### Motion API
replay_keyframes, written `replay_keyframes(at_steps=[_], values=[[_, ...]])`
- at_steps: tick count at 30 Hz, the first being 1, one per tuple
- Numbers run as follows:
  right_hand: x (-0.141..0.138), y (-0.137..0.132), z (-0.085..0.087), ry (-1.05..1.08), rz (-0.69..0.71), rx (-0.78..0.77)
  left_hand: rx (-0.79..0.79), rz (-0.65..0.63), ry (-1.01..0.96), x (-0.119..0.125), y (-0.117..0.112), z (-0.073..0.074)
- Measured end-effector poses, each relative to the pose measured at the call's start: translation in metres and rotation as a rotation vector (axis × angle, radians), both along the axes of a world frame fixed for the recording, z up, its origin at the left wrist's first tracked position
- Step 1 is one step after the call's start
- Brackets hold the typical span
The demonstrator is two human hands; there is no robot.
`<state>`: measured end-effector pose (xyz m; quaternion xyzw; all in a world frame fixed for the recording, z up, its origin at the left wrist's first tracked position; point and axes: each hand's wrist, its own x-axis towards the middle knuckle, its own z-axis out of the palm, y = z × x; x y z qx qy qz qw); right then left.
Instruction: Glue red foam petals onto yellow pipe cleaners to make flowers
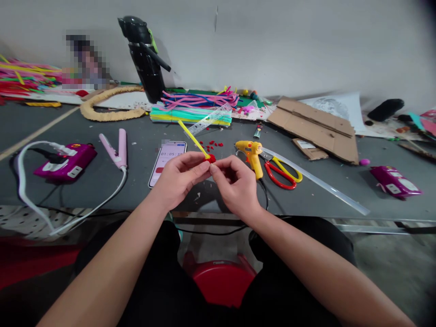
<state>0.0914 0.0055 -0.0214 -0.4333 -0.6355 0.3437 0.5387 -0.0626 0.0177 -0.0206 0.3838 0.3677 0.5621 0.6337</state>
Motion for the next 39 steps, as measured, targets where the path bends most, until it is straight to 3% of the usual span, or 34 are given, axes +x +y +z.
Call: replay_keyframes(at_steps=[15,27,39], values=[[0.010,0.006,0.008,0.106,0.075,-0.122,0.054,0.003,0.062,-0.002,0.000,0.001],[0.008,0.012,0.004,0.180,0.162,-0.166,0.055,-0.030,0.066,-0.003,-0.002,0.002],[0.006,0.012,0.006,0.320,0.245,-0.307,0.058,-0.022,0.067,-0.003,-0.002,0.003]])
